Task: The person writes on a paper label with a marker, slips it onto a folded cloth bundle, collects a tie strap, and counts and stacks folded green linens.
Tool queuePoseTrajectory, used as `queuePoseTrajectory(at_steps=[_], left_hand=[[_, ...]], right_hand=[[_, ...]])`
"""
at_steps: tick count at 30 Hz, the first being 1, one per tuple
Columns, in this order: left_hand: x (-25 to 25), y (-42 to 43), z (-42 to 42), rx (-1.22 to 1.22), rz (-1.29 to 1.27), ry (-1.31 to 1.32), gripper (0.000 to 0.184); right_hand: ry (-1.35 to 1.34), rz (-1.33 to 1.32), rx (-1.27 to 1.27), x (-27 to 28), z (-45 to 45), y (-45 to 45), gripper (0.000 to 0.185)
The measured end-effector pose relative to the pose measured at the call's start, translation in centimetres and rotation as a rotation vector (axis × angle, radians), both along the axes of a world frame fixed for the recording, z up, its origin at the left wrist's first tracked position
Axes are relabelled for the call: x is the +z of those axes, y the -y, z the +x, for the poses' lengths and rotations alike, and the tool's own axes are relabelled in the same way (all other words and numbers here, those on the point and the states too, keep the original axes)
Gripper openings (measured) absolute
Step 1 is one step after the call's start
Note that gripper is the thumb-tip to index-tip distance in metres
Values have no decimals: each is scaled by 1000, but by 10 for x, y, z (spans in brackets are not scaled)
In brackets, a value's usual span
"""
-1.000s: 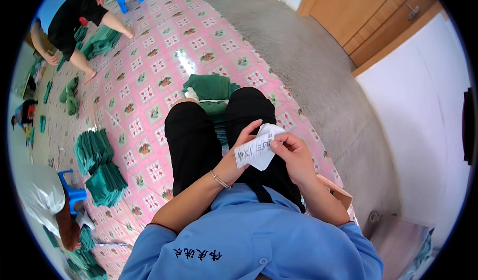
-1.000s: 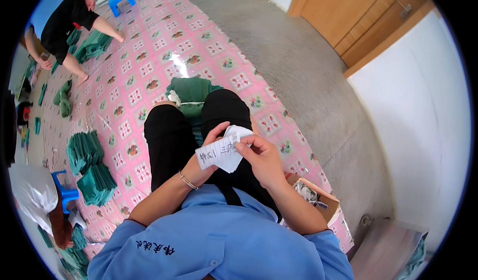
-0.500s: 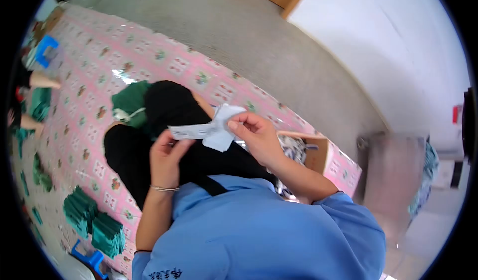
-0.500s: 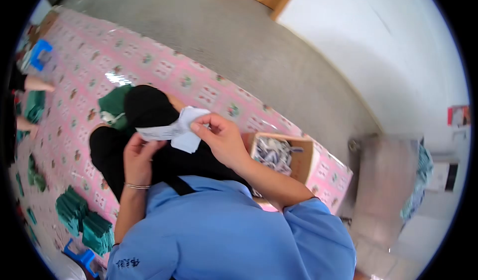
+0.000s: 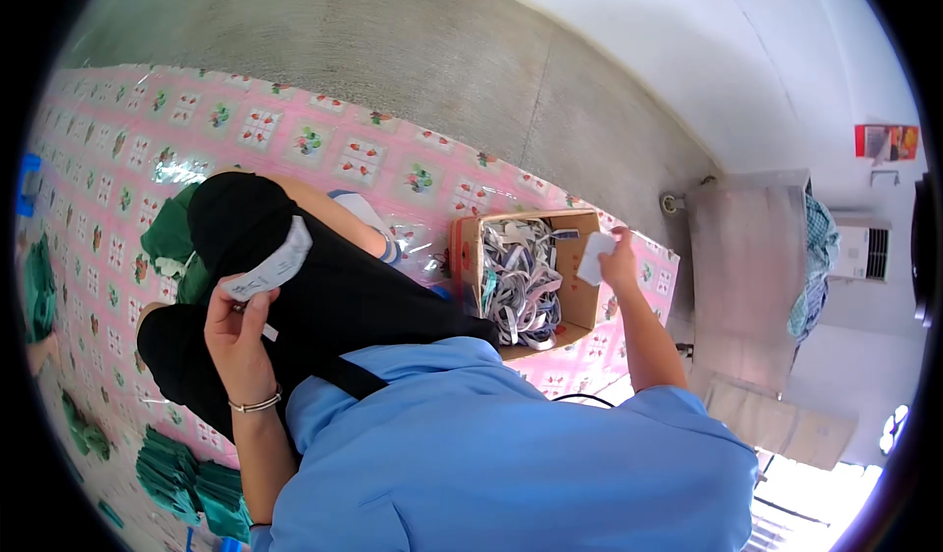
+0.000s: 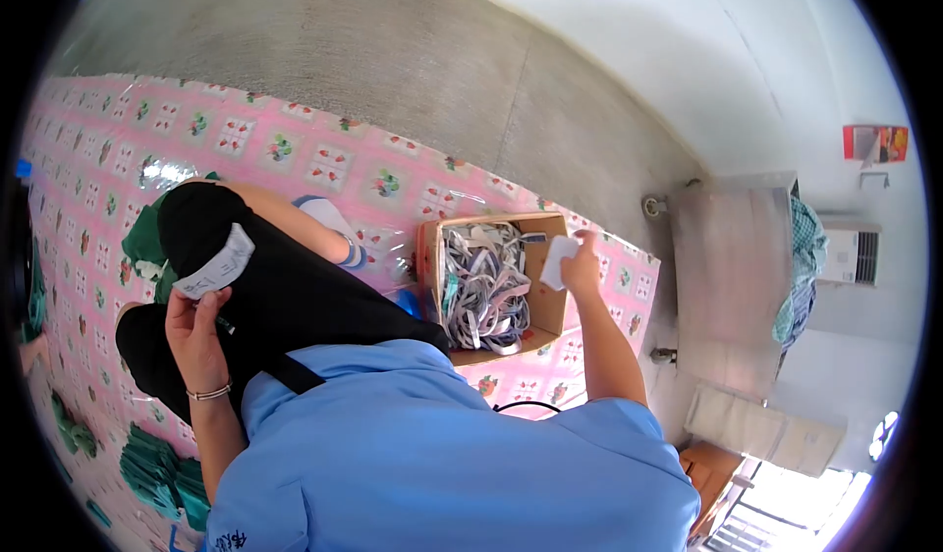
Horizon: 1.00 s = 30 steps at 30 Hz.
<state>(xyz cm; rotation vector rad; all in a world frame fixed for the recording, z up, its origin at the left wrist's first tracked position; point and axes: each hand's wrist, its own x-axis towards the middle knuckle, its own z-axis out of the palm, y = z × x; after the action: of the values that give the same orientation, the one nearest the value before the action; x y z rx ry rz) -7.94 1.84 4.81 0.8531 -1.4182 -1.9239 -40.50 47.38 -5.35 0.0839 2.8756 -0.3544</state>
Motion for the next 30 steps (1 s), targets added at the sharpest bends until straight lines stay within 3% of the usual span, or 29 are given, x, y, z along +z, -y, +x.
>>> queuePoseTrajectory(at_steps=[4,6,12,14,15,16,17,18,22,26,30], left_hand=[[-8,9,8,23,-63,66,19],[-12,14,12,58,-57,92,20],[-1,23,16,108,-167,242,18],[11,21,14,53,-229,311,14],[14,19,13,41,-253,270,12],[10,19,12,33,-463,299,10],[25,21,6,-50,-655,320,9],[37,18,13,-103,-673,297,14],[33,24,28,-180,-981,225,24],[34,21,37,-110,-1110,182,27],[36,30,61,20,-1179,205,30]], right_hand=[[-174,99,-190,-2,-20,-60,54],[-113,202,-184,-19,-25,-86,48],[-30,158,33,-72,-39,-109,44],[-130,221,137,-84,-55,-115,39],[-226,171,160,-89,-68,-109,37],[-294,10,136,-92,-84,-95,36],[-245,-412,-18,-89,-98,-64,29],[-205,-656,-6,-55,-91,6,24],[300,-1159,274,72,-10,218,22],[1245,-1002,596,165,96,343,27],[1547,-767,624,154,138,407,27]])
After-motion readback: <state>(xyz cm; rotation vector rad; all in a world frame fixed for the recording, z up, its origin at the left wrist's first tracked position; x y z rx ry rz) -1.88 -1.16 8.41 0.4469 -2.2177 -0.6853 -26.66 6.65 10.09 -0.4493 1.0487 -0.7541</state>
